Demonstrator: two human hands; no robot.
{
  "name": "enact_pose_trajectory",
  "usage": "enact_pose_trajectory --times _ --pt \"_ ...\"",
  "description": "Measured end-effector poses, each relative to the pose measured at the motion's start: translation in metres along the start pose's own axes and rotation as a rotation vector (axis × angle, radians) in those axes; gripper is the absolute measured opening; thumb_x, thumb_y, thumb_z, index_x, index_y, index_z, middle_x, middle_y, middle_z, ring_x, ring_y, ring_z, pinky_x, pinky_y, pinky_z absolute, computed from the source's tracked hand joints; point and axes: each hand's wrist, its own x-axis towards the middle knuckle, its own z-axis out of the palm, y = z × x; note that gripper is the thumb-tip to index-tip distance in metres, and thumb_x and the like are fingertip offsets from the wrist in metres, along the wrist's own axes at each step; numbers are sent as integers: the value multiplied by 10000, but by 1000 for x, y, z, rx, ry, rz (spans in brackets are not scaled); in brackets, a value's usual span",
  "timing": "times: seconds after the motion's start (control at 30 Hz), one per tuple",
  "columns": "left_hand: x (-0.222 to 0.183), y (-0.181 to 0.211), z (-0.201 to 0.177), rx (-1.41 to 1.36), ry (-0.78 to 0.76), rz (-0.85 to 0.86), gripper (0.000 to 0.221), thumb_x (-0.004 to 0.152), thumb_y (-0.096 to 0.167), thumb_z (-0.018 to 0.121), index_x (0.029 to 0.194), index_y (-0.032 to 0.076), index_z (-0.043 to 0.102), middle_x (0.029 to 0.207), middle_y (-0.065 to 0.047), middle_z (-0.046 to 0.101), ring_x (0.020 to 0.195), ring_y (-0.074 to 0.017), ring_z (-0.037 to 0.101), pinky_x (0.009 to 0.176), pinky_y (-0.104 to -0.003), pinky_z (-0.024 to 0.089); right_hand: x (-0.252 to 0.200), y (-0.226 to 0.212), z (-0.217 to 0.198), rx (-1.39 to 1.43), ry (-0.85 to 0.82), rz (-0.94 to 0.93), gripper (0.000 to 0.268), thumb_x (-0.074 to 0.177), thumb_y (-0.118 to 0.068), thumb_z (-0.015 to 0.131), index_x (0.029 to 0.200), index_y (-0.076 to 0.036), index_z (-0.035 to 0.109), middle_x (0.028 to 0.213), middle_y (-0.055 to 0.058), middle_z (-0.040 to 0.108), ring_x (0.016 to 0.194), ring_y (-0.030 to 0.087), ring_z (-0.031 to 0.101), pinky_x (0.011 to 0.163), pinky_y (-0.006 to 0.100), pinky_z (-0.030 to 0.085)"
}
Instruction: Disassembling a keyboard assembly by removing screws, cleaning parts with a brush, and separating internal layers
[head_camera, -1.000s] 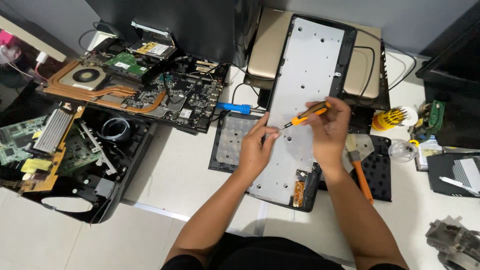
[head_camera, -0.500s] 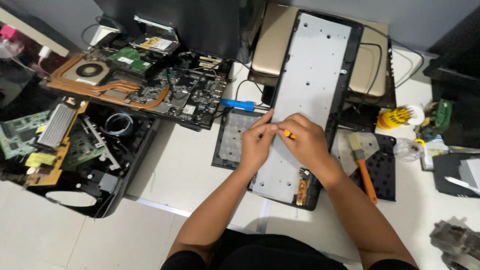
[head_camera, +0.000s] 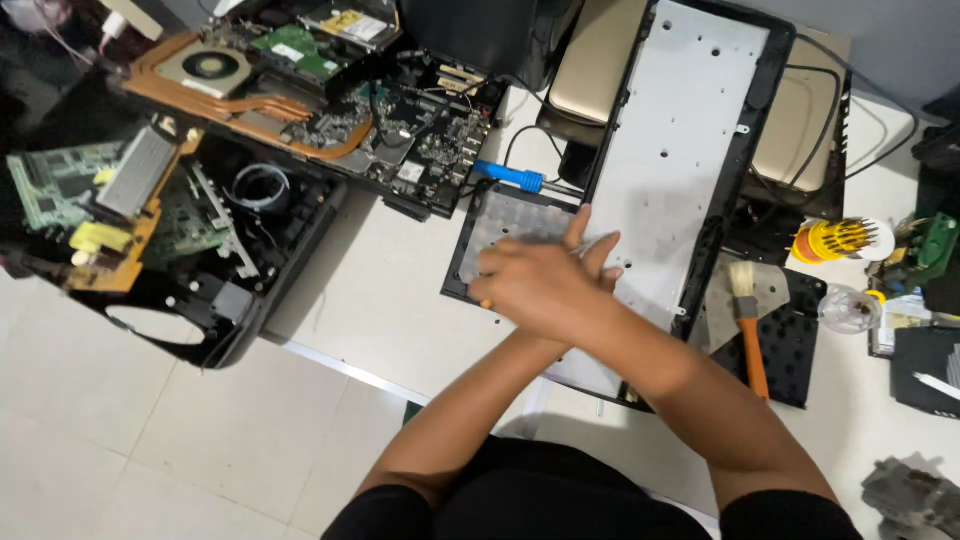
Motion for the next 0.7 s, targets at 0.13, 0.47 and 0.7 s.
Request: enact_pose_trajectory --times 0.13,0.47,0.7 --pt "-4 3 14 -24 76 -20 409 991 318 599 1385 207 612 1680 -138 271 1228 -369 668 943 -424 602 -2 -16 27 40 -139 -193 317 808 -139 726 594 -265 529 687 -74 512 714 163 572 594 253 462" --pt "3 12 7 -157 -77 -190 777 944 181 686 1615 168 292 1483 -91 546 1354 -250 575 1153 -306 437 -4 30 -94 81 -12 -77 46 946 -259 675 913 -227 675 830 -6 602 791 241 626 665 369 517" --pt "42 40 -74 -299 -139 -222 723 911 158 721 1507 -96 400 1346 -323 556 1262 -505 563 1053 -545 473 -107 148 -168 -200 13 574 359 982 -334 780 1316 -210 745 1022 0 695 994 228 693 868 362 560"
